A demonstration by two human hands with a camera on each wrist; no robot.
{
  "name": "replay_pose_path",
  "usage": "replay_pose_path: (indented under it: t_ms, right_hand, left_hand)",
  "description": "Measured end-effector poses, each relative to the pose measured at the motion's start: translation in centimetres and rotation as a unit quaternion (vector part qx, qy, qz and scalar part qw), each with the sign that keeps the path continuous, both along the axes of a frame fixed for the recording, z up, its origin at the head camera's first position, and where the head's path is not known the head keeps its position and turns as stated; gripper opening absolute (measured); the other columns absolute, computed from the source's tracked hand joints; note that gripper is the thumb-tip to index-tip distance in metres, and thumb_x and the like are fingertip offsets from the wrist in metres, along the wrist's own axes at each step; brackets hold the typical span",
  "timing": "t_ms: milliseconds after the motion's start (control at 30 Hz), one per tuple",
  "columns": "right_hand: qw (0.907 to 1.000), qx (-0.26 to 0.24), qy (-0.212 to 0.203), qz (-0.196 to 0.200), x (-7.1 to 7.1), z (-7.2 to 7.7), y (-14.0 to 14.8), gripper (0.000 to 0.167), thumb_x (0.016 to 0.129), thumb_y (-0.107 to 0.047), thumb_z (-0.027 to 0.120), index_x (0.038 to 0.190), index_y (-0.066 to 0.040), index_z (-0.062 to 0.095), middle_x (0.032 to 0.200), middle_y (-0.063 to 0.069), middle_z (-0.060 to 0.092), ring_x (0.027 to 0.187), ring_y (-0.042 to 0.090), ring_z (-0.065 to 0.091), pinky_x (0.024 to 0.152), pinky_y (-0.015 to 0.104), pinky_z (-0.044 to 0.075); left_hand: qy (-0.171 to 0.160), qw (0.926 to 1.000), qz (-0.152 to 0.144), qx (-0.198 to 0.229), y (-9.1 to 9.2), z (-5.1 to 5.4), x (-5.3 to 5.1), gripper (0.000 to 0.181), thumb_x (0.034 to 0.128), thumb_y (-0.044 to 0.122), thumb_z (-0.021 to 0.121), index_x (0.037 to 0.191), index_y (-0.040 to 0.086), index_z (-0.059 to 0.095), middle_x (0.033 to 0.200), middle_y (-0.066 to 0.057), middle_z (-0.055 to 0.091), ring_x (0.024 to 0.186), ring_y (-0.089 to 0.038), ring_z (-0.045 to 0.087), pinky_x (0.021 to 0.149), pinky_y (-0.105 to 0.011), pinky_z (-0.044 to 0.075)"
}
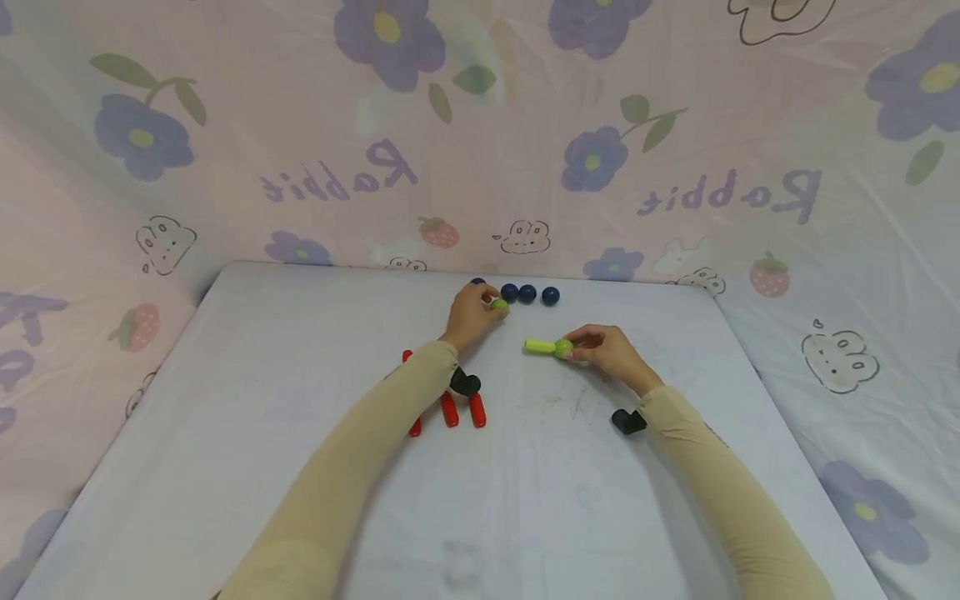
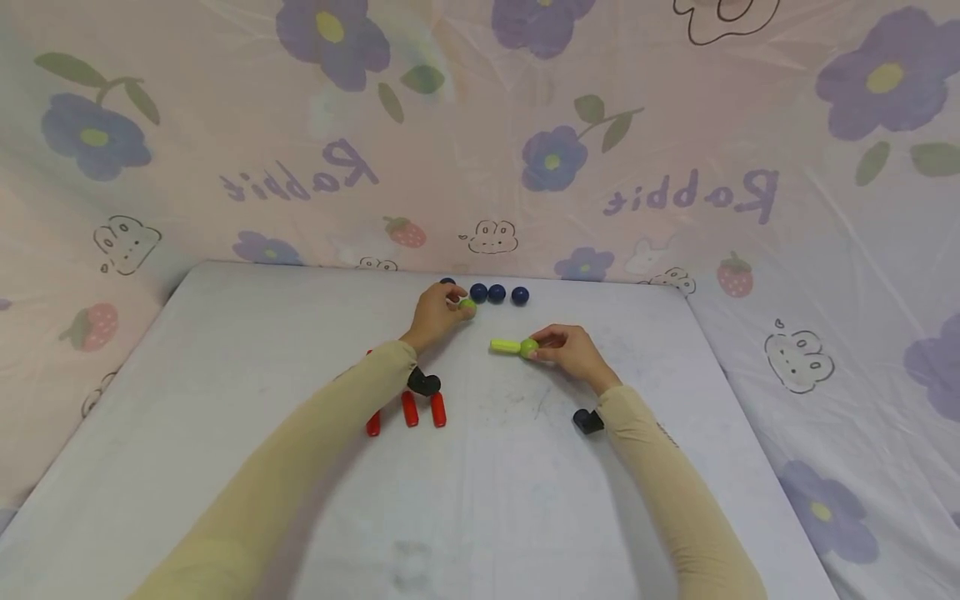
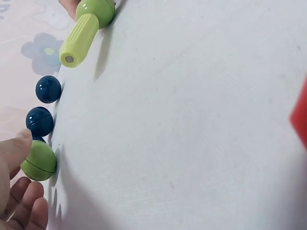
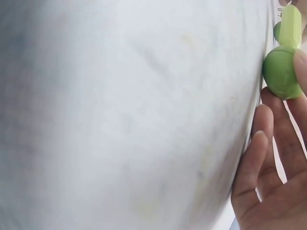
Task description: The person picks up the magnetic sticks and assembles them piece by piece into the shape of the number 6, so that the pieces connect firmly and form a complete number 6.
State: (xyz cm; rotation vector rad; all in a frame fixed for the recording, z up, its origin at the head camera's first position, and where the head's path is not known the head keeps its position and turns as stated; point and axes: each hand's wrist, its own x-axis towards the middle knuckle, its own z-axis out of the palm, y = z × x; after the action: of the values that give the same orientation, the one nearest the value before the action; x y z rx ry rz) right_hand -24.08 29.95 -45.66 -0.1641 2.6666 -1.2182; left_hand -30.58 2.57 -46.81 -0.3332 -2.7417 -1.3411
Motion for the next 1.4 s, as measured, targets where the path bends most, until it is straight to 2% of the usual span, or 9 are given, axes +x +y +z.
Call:
replay_pose_path:
  t_ms: [267,467,700,1000,1167,1300,1400]
  right_hand:
    - [1.0,0.004,-0.009,-0.001,-0.3,-0.2,0.1,0.042,0.083,-0.032,0.081,0.119,-0.014,0.07,0.115,0.012,0.072,0.097,0.015,0.066,0.079,0.022,0.052]
    - [0.9999,0.009,-0.006,-0.002,-0.2,-0.1,0.0,0.041,0.083,-0.032,0.08,0.119,-0.014,0.07,0.114,0.011,0.072,0.097,0.016,0.065,0.08,0.023,0.052]
    - [1.0,0.004,-0.007,-0.003,-0.2,-0.1,-0.1,0.041,0.082,-0.031,0.081,0.118,-0.014,0.07,0.115,0.012,0.072,0.096,0.013,0.065,0.079,0.022,0.052]
    - [0.9999,0.009,-0.007,-0.004,-0.3,-0.3,0.1,0.041,0.083,-0.031,0.08,0.119,-0.014,0.07,0.114,0.013,0.072,0.095,0.013,0.064,0.078,0.021,0.052]
    - [0.9998,0.012,-0.017,-0.005,0.1,0.6,-0.3,0.04,0.085,-0.027,0.079,0.121,-0.011,0.069,0.117,0.015,0.071,0.097,0.015,0.064,0.077,0.019,0.05]
    - [0.9997,0.008,-0.023,0.0,0.8,2.0,-1.1,0.039,0.087,-0.019,0.076,0.122,-0.005,0.067,0.12,0.02,0.069,0.1,0.02,0.065,0.077,0.018,0.05]
    - [0.9997,0.008,-0.021,0.003,0.9,2.2,-1.2,0.039,0.088,-0.017,0.076,0.122,-0.003,0.067,0.12,0.022,0.069,0.099,0.018,0.065,0.076,0.018,0.051]
  left_hand:
    - [-0.005,1.0,-0.001,-0.007,-0.3,-0.3,0.1,0.036,0.0878,0.024,0.076,0.119,0.009,0.065,0.112,-0.01,0.065,0.098,-0.022,0.059,0.091,-0.036,0.051]
    - [-0.014,0.9999,-0.002,0.005,-0.4,-0.1,0.3,0.034,0.0879,0.02,0.076,0.118,0.008,0.065,0.115,-0.008,0.069,0.1,-0.021,0.063,0.093,-0.035,0.052]
    - [-0.011,0.9996,-0.003,0.025,-0.3,-0.3,0.4,0.033,0.0873,0.017,0.076,0.116,0.006,0.065,0.111,-0.01,0.071,0.097,-0.022,0.064,0.091,-0.035,0.054]
    - [-0.012,0.9996,-0.016,0.021,-0.5,-0.2,0.6,0.04,0.0874,0.016,0.075,0.126,0.008,0.066,0.108,-0.011,0.071,0.096,-0.021,0.065,0.088,-0.033,0.055]
    - [-0.018,0.9994,-0.021,0.021,-0.7,0.1,0.9,0.039,0.089,0.017,0.074,0.126,0.01,0.067,0.11,-0.01,0.068,0.096,-0.02,0.061,0.087,-0.03,0.054]
    - [-0.04,0.9984,-0.024,0.033,-0.8,0.4,1.3,0.035,0.0888,0.018,0.074,0.122,0.01,0.067,0.114,-0.008,0.067,0.099,-0.018,0.064,0.088,-0.03,0.055]
    - [-0.059,0.997,-0.025,0.045,-0.8,0.5,1.6,0.032,0.0879,0.02,0.075,0.117,0.01,0.066,0.116,-0.006,0.067,0.101,-0.018,0.066,0.089,-0.03,0.055]
